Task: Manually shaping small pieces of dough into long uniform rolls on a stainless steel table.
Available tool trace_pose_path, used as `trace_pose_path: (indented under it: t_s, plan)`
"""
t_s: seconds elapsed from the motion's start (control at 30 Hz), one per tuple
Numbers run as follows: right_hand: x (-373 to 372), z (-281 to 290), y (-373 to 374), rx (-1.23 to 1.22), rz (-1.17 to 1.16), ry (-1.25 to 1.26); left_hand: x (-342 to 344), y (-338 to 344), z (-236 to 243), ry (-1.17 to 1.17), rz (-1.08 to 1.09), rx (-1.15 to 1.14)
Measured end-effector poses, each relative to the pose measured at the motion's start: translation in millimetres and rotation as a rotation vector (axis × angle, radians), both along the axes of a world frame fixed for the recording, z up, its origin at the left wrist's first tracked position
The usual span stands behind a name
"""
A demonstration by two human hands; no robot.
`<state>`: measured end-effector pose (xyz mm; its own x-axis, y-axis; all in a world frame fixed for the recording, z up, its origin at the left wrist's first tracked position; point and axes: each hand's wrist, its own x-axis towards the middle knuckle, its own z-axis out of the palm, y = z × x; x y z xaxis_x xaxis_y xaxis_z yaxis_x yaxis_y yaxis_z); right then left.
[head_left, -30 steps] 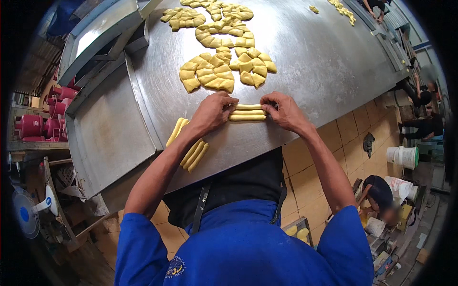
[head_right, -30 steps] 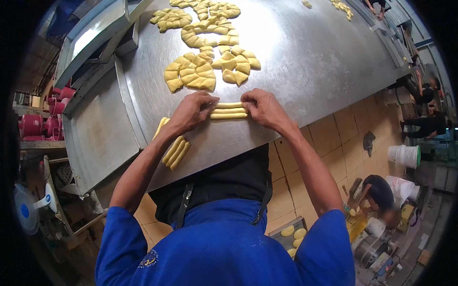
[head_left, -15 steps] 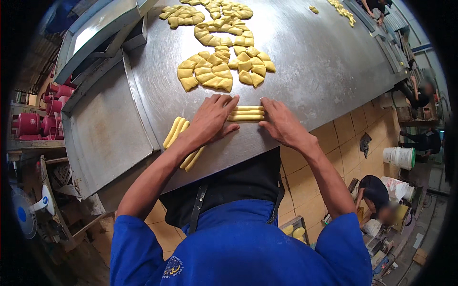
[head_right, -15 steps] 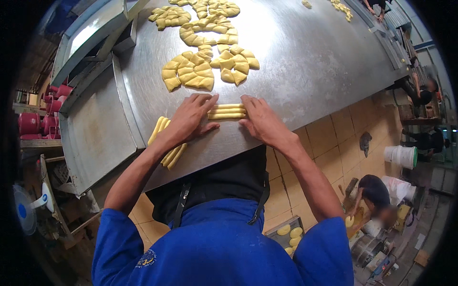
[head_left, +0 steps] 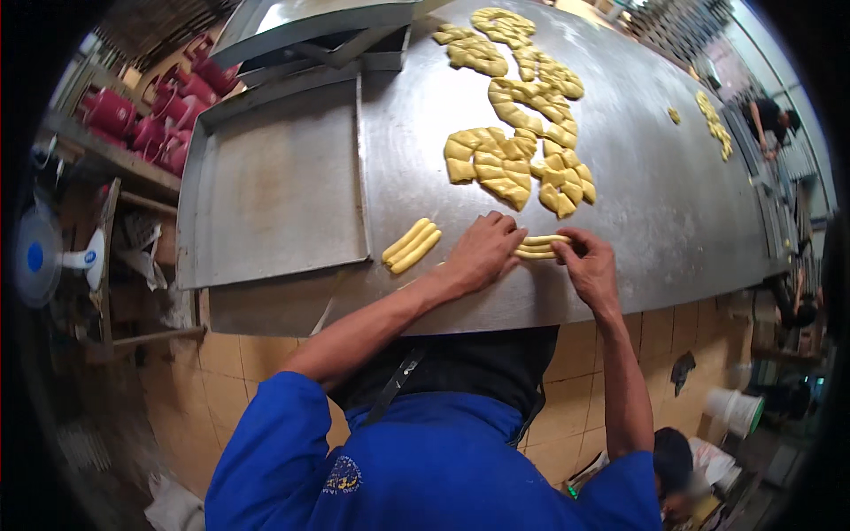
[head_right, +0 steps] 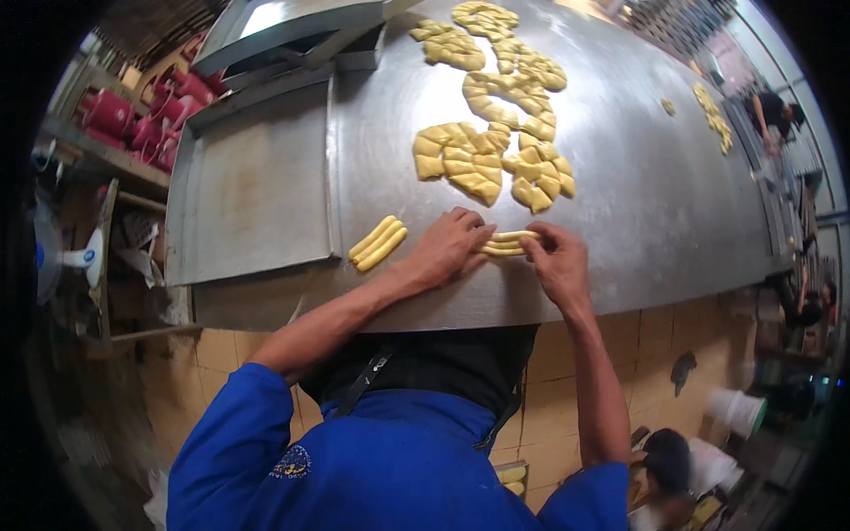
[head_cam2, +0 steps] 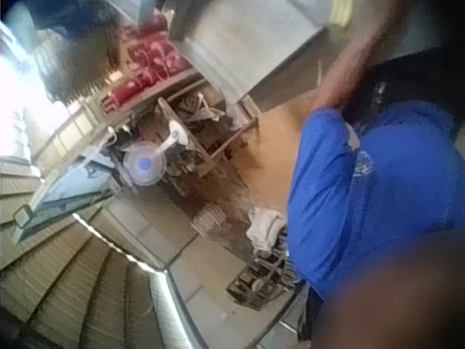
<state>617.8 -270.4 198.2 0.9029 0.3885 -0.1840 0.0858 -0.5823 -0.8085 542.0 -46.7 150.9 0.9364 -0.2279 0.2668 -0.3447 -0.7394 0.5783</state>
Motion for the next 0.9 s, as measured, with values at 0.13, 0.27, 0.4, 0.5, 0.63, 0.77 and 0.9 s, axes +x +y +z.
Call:
trace_pose_path:
  t_s: [0.13, 0.27, 0.4, 0.5, 0.63, 0.77, 0.9]
  plan:
    - [-1, 74, 34, 0.025, 0.124, -0.21, -60, 3, 37, -0.05, 0.172, -0.093]
    - [6, 99, 84, 0.028, 0.296, -0.267, -115, 30, 54, -0.083, 0.25, -0.1]
    - [15, 94, 140, 0.067, 0.369, 0.023, -151, 68, 71, -0.04, 0.501, -0.001]
    - [24, 74, 180, 0.141, 0.473, 0.156, -165, 90, 71, -0.057, 0.618, 0.086]
    - [40, 9, 197, -0.064, 0.486, -0.125, -150, 92, 68, -0.05, 0.631, 0.162]
    - [17, 15, 167, 0.115, 0.301, -0.136, -111, 88, 64, -0.107, 0.574, 0.256]
    - [2, 18, 103, 0.023, 0.126, -0.088, -73, 84, 47, 0.128, 0.503, 0.449]
